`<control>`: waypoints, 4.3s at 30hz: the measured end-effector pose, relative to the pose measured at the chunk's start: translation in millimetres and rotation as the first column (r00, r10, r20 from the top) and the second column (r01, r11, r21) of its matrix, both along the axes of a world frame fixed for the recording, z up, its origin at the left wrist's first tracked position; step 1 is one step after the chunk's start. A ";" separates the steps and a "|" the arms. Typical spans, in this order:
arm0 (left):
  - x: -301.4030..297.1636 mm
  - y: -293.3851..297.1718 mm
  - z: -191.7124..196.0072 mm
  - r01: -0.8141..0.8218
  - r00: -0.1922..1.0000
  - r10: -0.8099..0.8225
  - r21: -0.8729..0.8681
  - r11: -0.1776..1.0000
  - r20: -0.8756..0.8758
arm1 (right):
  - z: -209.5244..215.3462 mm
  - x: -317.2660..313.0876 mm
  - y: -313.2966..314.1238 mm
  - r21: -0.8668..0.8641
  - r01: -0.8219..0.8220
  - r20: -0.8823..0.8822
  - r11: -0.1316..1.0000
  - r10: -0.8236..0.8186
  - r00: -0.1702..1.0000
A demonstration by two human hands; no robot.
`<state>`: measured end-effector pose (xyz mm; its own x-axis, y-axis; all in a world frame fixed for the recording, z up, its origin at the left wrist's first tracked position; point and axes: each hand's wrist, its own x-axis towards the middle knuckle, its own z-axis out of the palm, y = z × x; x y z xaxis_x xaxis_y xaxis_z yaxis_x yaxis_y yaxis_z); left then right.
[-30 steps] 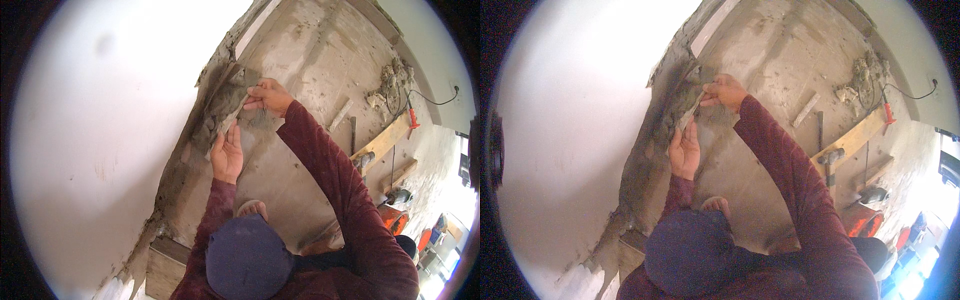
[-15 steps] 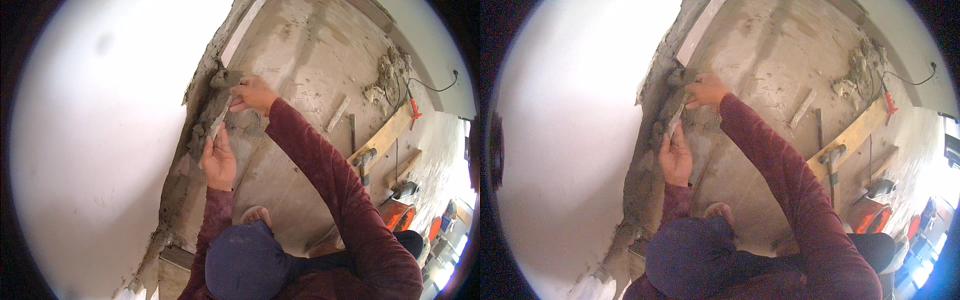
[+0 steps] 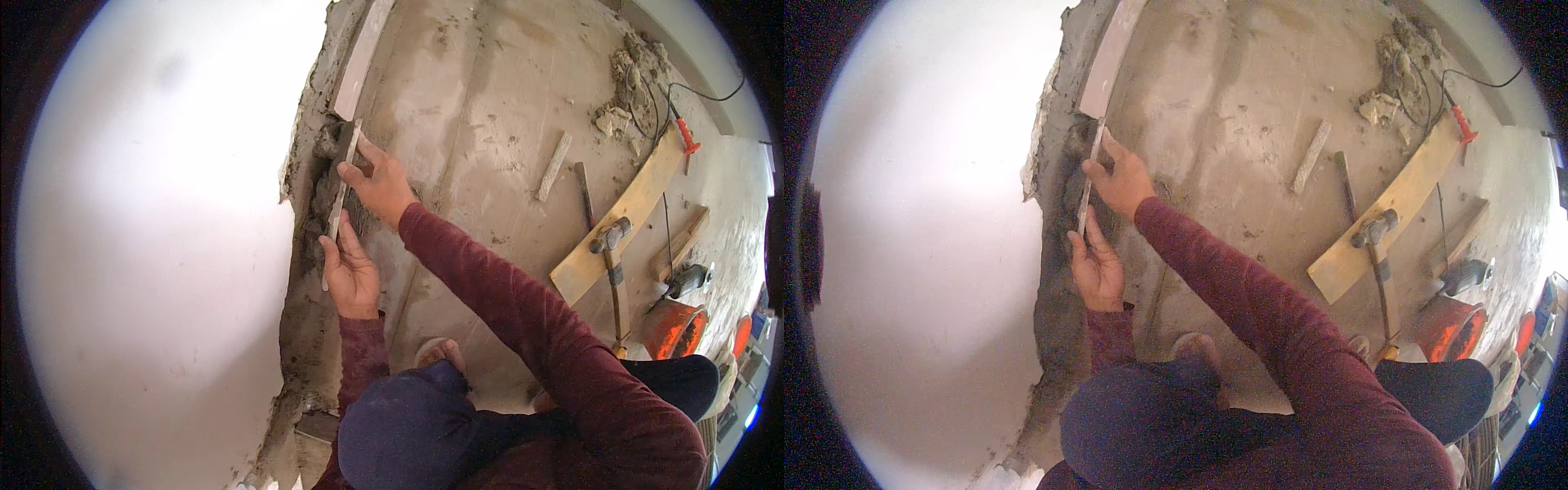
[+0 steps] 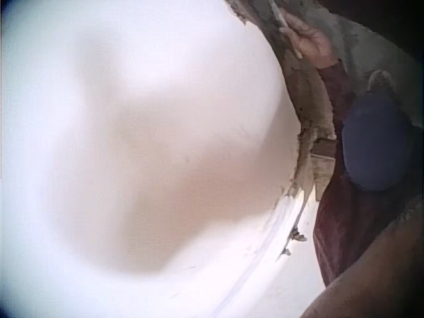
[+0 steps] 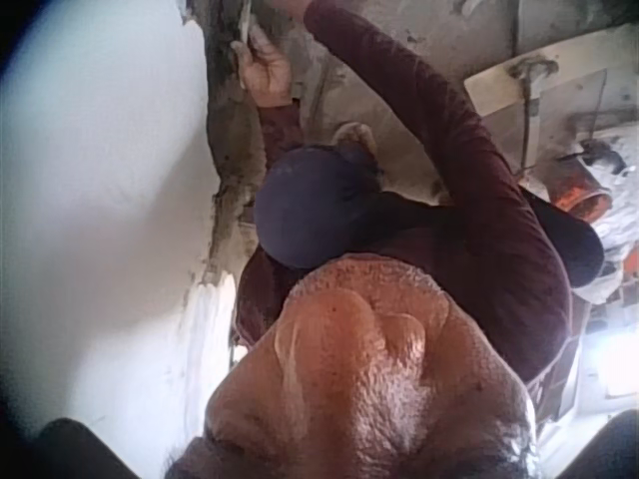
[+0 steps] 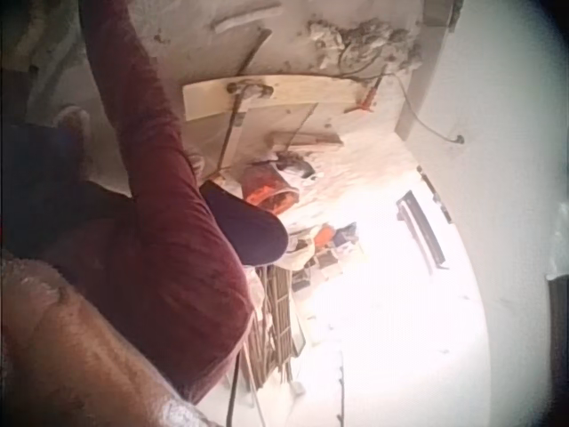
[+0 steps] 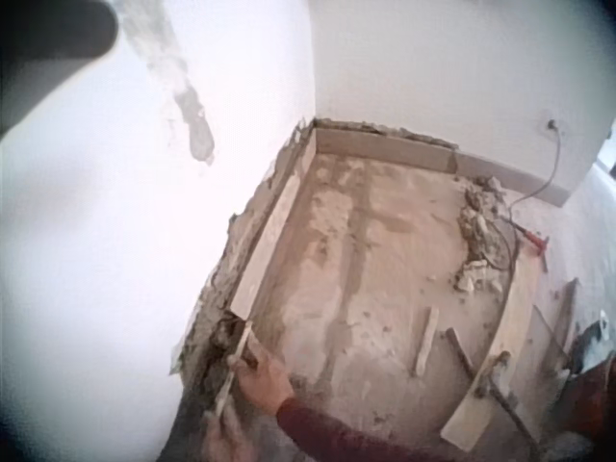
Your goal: The person uses an angle grinder to cut a tile, then hammers a wooden spacer into place. They apply adhesive to the floor and a tile using a trowel, then place the tile on the floor and tap it with a hammer.
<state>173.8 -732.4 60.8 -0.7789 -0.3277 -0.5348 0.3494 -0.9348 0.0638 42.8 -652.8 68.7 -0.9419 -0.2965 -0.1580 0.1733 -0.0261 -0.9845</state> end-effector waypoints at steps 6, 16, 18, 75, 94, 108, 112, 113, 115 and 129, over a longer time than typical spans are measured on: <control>-2.0 3.6 3.6 0.072 0.988 -0.040 -0.218 0.973 0.150 | -16.0 19.2 -16.5 0.048 0.176 -0.106 0.983 -0.170 0.980; 6.6 -22.1 3.5 0.305 0.939 -0.223 -0.329 0.894 0.262 | -5.7 41.9 -37.3 -0.072 0.209 -0.143 0.975 -0.217 0.966; 6.5 -22.1 0.9 0.316 0.933 -0.227 -0.335 0.888 0.278 | -8.9 39.8 -35.4 -0.029 0.203 -0.193 0.979 -0.205 0.960; 11.1 -3.9 -22.2 0.327 0.928 -0.128 -0.602 0.728 0.349 | -5.9 166.3 465.9 0.911 -0.044 0.099 0.411 -0.113 0.989; 11.5 -3.6 -32.4 0.360 0.927 -0.160 -0.688 0.630 0.339 | 82.0 84.5 233.4 -0.256 0.454 0.231 0.853 -0.402 0.886; 13.1 -2.9 -35.3 0.362 0.911 -0.107 -0.648 0.670 0.398 | -7.7 92.1 123.9 -0.448 0.478 0.578 0.756 -0.163 0.800; 10.1 -2.8 -27.8 0.383 0.894 -0.089 -0.647 0.659 0.439 | -5.6 94.1 104.9 -0.469 0.505 0.606 0.724 -0.151 0.781; 10.1 -4.3 -28.8 0.390 0.891 -0.093 -0.645 0.657 0.444 | -4.8 94.0 106.3 -0.465 0.516 0.616 0.719 -0.155 0.772; 9.0 -4.7 -32.8 0.406 0.886 -0.110 -0.637 0.656 0.451 | -6.6 96.7 116.6 -0.454 0.481 0.589 0.750 -0.152 0.793; 0.2 2.6 -46.5 0.311 0.930 -0.047 -0.711 0.630 0.366 | -26.0 77.6 107.1 -0.438 0.523 0.587 0.731 -0.208 0.783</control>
